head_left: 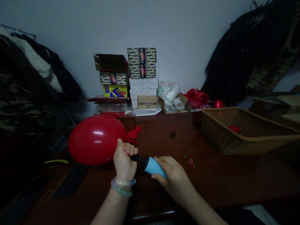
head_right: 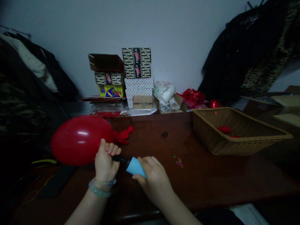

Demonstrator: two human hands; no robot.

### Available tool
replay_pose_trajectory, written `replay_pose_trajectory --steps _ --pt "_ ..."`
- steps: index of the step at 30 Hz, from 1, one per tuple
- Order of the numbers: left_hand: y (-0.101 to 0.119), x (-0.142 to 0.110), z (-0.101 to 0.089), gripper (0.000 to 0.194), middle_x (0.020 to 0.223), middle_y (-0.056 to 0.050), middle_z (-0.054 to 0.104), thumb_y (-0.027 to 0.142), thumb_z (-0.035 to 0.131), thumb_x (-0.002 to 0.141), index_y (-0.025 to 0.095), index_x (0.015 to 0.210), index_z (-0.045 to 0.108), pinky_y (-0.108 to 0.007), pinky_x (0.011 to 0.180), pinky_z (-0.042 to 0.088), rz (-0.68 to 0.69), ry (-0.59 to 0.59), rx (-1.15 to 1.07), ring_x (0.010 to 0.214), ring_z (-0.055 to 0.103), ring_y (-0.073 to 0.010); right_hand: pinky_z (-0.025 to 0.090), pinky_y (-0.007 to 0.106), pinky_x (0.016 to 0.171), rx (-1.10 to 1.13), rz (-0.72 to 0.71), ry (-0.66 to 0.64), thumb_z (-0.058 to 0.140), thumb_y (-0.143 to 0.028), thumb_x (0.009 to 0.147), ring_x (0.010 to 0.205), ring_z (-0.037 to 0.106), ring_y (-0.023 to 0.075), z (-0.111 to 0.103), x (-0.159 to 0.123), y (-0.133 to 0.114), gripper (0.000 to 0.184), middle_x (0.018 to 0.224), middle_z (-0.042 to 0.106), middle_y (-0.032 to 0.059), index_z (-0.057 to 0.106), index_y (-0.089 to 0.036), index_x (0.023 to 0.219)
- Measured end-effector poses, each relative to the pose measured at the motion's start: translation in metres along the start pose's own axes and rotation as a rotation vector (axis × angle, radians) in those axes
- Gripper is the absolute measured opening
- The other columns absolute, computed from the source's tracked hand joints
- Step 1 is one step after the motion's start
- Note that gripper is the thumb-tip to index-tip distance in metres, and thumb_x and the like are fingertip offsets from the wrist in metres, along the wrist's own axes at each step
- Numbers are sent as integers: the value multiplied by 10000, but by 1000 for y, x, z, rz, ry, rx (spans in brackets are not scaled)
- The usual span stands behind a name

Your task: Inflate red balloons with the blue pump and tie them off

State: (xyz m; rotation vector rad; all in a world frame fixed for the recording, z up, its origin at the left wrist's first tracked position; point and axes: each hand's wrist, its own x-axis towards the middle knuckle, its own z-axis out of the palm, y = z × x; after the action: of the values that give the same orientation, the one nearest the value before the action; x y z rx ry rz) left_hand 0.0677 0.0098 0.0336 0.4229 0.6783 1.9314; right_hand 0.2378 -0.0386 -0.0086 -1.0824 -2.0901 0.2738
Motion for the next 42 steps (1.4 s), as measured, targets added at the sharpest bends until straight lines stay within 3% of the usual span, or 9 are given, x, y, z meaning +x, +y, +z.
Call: replay_pose_trajectory --steps 5,10,20,28,36,42 --pt "0 -5 3 461 461 75 291 421 626 850 189 562 350 -214 401 287 25 -6 38 389 263 -60 530 450 866 22 -27 6 722 -311 814 974 611 274 5 -2 3 495 1101 657 138 560 -162 1258" --pt "7 5 -2 443 458 79 282 367 605 868 188 561 339 -208 387 268 6 11 25 375 253 -54 535 439 843 45 -25 -50 729 -367 801 945 616 275 5 -1 6 500 1073 660 128 577 -165 1232" --pt "35 31 -18 407 449 93 268 300 572 884 195 592 308 -199 394 281 45 72 -42 361 255 -49 504 415 902 53 72 -228 733 -347 804 998 617 262 -21 1 13 495 1117 662 107 590 -177 1247" --pt "21 23 -15 401 463 86 276 306 561 895 194 593 323 -201 399 282 44 69 -45 377 260 -55 516 436 895 -40 59 -154 706 -224 817 982 616 266 -20 2 8 452 1103 666 112 587 -180 1251" --pt "3 3 -2 448 461 75 279 360 591 880 186 554 336 -208 399 273 15 4 1 389 252 -57 514 469 921 -37 8 -72 672 -179 833 1000 609 284 -1 -1 -2 443 1126 653 152 561 -120 1258" --pt "-3 -5 2 459 462 71 288 406 604 867 188 554 350 -219 404 286 41 -12 45 391 272 -64 519 457 907 11 -5 -11 700 -200 819 1012 601 280 7 -2 1 479 1146 641 133 539 -163 1268"
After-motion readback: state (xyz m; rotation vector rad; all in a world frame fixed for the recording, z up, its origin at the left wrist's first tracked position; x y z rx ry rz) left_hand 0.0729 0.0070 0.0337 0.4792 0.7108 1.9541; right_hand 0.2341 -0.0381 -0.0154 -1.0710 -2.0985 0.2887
